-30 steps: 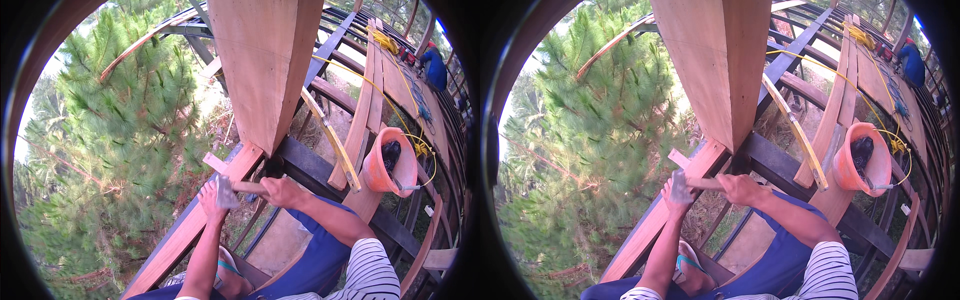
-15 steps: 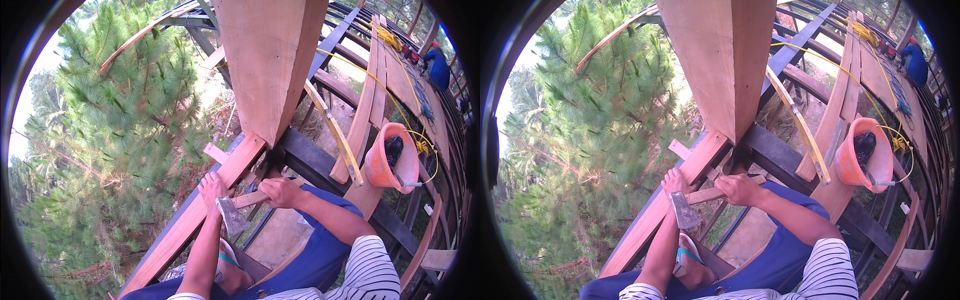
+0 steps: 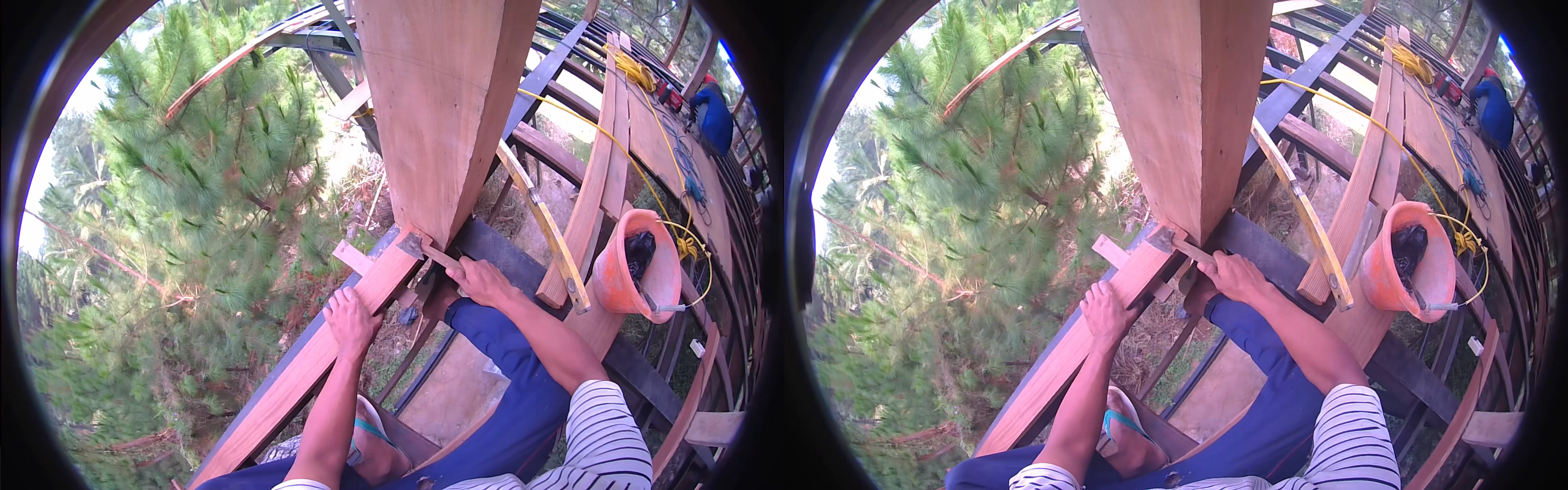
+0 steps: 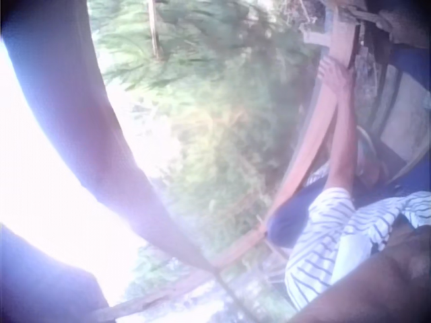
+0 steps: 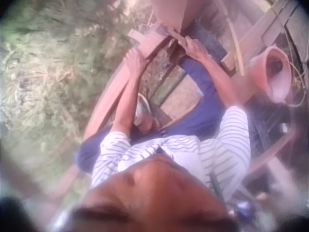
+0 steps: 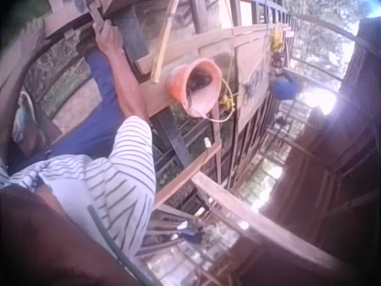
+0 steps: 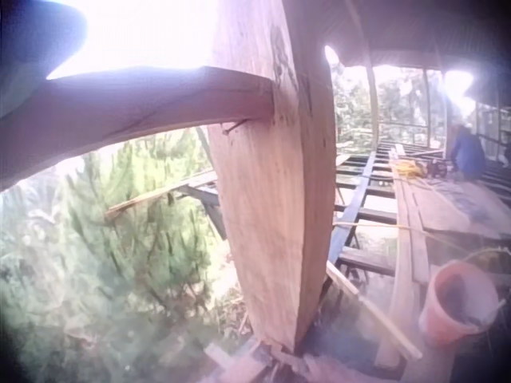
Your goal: The person is assembling a wooden structure on a metal frame. They use a hammer to drive nails into wooden planks, position a spirit level to check alignment, and secure the planks to the frame. The person moves around the structure to work on different sections.
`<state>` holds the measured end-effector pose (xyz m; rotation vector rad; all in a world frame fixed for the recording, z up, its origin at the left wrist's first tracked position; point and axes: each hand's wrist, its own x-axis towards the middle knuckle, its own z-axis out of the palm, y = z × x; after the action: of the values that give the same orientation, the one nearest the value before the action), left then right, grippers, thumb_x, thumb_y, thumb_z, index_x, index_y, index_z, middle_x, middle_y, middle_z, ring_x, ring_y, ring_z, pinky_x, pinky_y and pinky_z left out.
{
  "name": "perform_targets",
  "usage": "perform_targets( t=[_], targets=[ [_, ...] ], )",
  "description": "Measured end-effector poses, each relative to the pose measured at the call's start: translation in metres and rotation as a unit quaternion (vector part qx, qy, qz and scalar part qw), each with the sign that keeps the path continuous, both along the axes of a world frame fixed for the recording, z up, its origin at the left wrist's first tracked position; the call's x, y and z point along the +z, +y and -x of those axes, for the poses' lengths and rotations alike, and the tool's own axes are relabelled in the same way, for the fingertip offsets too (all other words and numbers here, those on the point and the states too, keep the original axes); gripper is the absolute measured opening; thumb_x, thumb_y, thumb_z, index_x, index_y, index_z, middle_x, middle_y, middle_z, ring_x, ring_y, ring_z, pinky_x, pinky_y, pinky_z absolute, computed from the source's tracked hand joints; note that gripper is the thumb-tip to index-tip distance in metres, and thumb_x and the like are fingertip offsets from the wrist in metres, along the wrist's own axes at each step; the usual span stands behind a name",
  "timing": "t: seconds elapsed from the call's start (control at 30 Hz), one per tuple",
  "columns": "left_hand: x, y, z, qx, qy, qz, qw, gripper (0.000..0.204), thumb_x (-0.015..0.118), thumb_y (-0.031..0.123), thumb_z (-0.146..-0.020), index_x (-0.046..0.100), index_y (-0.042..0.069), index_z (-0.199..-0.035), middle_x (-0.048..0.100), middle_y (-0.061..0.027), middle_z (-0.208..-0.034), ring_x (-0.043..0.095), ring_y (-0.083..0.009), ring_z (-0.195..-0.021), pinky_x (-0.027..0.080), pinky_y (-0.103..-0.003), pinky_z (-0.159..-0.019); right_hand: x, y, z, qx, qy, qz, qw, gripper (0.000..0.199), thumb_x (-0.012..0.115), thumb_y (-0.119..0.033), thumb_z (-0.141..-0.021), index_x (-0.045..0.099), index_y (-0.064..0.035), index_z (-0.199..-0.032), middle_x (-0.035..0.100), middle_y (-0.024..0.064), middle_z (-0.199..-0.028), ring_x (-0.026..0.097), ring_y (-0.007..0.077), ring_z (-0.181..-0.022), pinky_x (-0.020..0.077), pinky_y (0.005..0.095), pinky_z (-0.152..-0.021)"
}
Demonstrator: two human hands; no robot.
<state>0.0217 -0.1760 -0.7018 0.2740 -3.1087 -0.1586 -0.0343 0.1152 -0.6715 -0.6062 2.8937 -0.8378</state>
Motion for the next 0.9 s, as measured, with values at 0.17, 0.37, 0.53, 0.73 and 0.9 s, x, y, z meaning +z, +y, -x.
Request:
perform_targets(
  t=[0.17, 0.37, 0.53, 0.73, 0.9],
  targets=[
    [-0.01, -0.008, -0.003, 0.013, 0.009, -0.006, 1.0, 0.078, 0.087, 0.052, -0.066, 0.057, 0.001, -0.117, 0.058, -0.0122, -0.112, 0.056, -0.0298, -0.108, 0.042, -0.044, -0.092, 0.034, -0.038, -0.029, 0.2, 0.131, 0.125, 0.963, 0.055, 0.056, -0.059, -0.097, 0.053, -0.0044, -0.092, 0.063, 0.0187, -0.078, 0.068, 0.0427, -0.074, 0.0523, 0.0505, -0.058],
    [0.016, 0.01, 0.002, 0.01, -0.034, -0.016, 0.999, 0.079, 0.087, 0.047, -0.068, 0.056, 0.0, -0.123, 0.058, -0.0127, -0.118, 0.055, -0.0297, -0.114, 0.041, -0.044, -0.097, -0.002, 0.004, -0.002, -0.072, -0.095, -0.055, 0.991, 0.054, 0.048, -0.054, -0.103, 0.057, -0.0005, -0.102, 0.071, 0.0283, -0.088, 0.07, 0.0485, -0.086, 0.0559, 0.0586, -0.069],
    [-0.009, -0.007, 0.002, 0.005, -0.039, 0.018, 0.999, 0.06, 0.077, 0.039, -0.078, 0.058, 0.001, -0.12, 0.058, -0.0127, -0.113, 0.056, -0.0291, -0.108, 0.042, -0.043, -0.09, 0.053, -0.052, -0.041, 0.181, 0.135, 0.074, 0.971, 0.053, 0.053, -0.056, -0.1, 0.054, -0.0034, -0.096, 0.066, 0.0207, -0.074, 0.069, 0.0427, -0.07, 0.0544, 0.0511, -0.058],
    [0.002, -0.001, -0.002, -0.002, 0.002, -0.001, 1.0, 0.067, 0.081, 0.046, -0.074, 0.058, 0.0, -0.119, 0.058, -0.0131, -0.113, 0.056, -0.0297, -0.107, 0.041, -0.044, -0.091, 0.011, -0.013, -0.01, -0.054, -0.122, -0.042, 0.99, 0.058, 0.047, -0.056, -0.103, 0.057, 0.0008, -0.098, 0.069, 0.0297, -0.083, 0.07, 0.0485, -0.087, 0.0571, 0.0551, -0.068],
    [-0.007, -0.006, -0.006, 0.009, 0.023, -0.01, 1.0, 0.079, 0.087, 0.052, -0.067, 0.057, 0.0, -0.119, 0.058, -0.012, -0.113, 0.056, -0.0297, -0.109, 0.041, -0.044, -0.094, 0.056, -0.064, -0.051, 0.167, 0.087, 0.119, 0.975, 0.057, 0.055, -0.06, -0.098, 0.054, -0.0031, -0.092, 0.062, 0.02, -0.076, 0.068, 0.0441, -0.074, 0.0535, 0.055, -0.062]
  ],
)
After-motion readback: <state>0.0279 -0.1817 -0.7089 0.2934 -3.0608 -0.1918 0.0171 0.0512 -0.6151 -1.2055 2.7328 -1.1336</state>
